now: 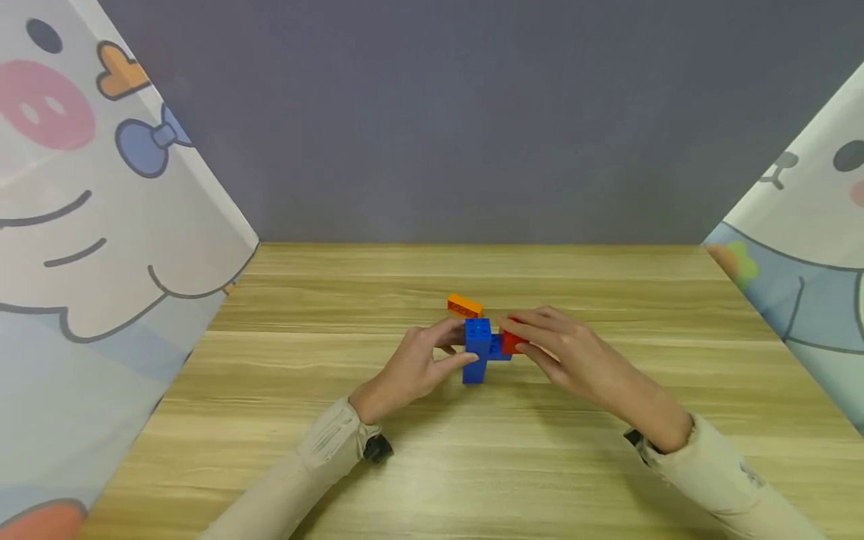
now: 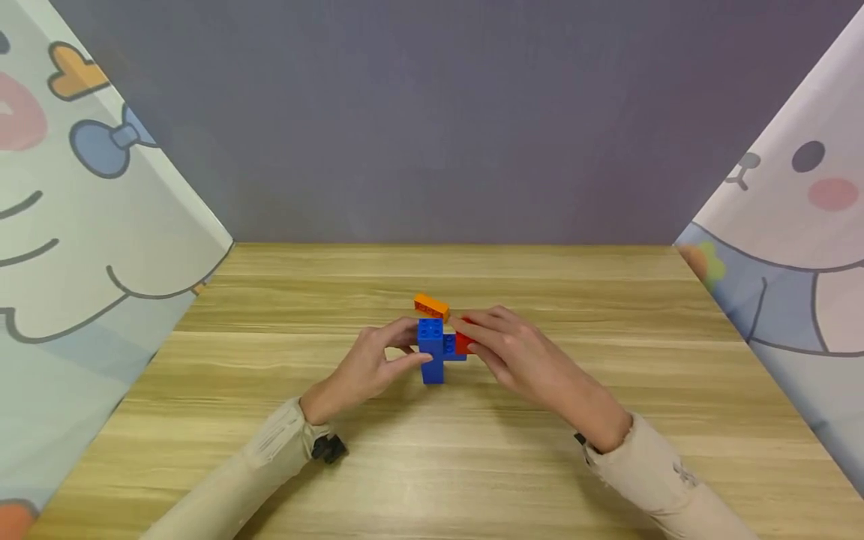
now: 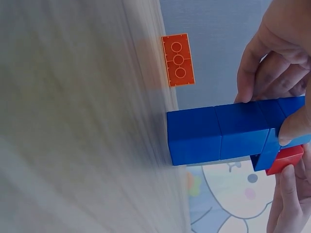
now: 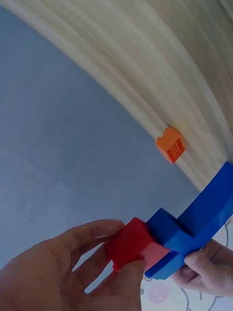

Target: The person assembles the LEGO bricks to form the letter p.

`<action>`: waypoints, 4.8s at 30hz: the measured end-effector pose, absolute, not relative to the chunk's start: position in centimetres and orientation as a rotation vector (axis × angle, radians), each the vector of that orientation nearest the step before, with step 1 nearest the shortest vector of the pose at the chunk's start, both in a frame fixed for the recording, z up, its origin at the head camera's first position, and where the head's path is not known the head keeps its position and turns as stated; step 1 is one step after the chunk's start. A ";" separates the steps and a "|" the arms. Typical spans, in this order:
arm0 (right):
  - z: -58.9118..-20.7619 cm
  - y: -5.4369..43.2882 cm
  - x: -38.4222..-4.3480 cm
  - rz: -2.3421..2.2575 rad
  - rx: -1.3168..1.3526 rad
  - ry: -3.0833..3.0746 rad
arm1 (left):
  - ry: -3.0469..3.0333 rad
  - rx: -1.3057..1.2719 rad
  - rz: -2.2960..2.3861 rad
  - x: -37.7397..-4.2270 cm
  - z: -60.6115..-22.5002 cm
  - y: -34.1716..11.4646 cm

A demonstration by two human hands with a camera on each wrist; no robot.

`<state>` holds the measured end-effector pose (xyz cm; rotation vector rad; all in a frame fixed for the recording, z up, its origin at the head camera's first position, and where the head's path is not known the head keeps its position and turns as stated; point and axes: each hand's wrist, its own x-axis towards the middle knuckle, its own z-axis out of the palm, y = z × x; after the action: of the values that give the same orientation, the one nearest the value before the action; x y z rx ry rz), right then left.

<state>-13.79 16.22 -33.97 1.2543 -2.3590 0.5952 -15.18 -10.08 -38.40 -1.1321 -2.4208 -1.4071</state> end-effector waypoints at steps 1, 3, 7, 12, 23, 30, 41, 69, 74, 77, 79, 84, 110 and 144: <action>-34.1 16.2 -13.9 0.603 1.253 -2.351 | -2.419 -1.131 -1.409 -15.2 -38.5 -10.1; -34.3 16.2 -14.1 0.649 1.245 -2.351 | -2.417 -1.131 -1.409 -15.3 -38.5 -10.0; -34.3 16.6 -14.3 0.772 1.184 -2.452 | -2.429 -1.122 -1.399 -15.4 -38.6 -9.9; -32.9 18.0 -15.1 1.050 0.983 -2.630 | -2.453 -1.105 -1.394 -15.3 -38.8 -9.7; -33.7 16.8 -22.7 1.016 0.929 -2.730 | -2.477 -1.081 -1.391 -15.0 -38.7 -10.1; -35.2 13.9 -25.4 1.035 1.026 -2.867 | -2.483 -1.080 -1.398 -15.1 -38.6 -10.3; -37.2 11.2 -27.0 1.048 1.156 -3.023 | -2.465 -1.110 -1.376 -15.2 -38.3 -10.3; -38.2 12.8 -26.6 1.163 0.911 -2.961 | -2.463 -1.100 -1.383 -15.1 -38.4 -10.1; -37.8 13.1 -26.3 1.225 0.905 -2.933 | -2.483 -1.087 -1.387 -15.0 -38.3 -10.0; -37.7 13.3 -26.2 1.236 0.919 -2.916 | -2.484 -1.081 -1.388 -14.9 -38.3 -10.0; -37.5 13.3 -26.2 1.232 0.933 -2.899 | -2.479 -1.081 -1.388 -14.9 -38.4 -10.0; -37.1 13.2 -26.0 1.222 0.927 -2.858 | -2.472 -1.085 -1.384 -14.9 -38.4 -10.1; -35.2 13.4 -23.9 1.119 0.929 -2.615 | -2.476 -1.084 -1.383 -15.0 -38.4 -10.0; -30.6 13.2 -19.2 0.975 1.037 -2.491 | -2.466 -1.090 -1.383 -14.9 -38.4 -10.1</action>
<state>-19.19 13.25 -30.58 1.0369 -2.4909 0.9751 -14.95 -10.13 -38.42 -1.0897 -2.4660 -1.3832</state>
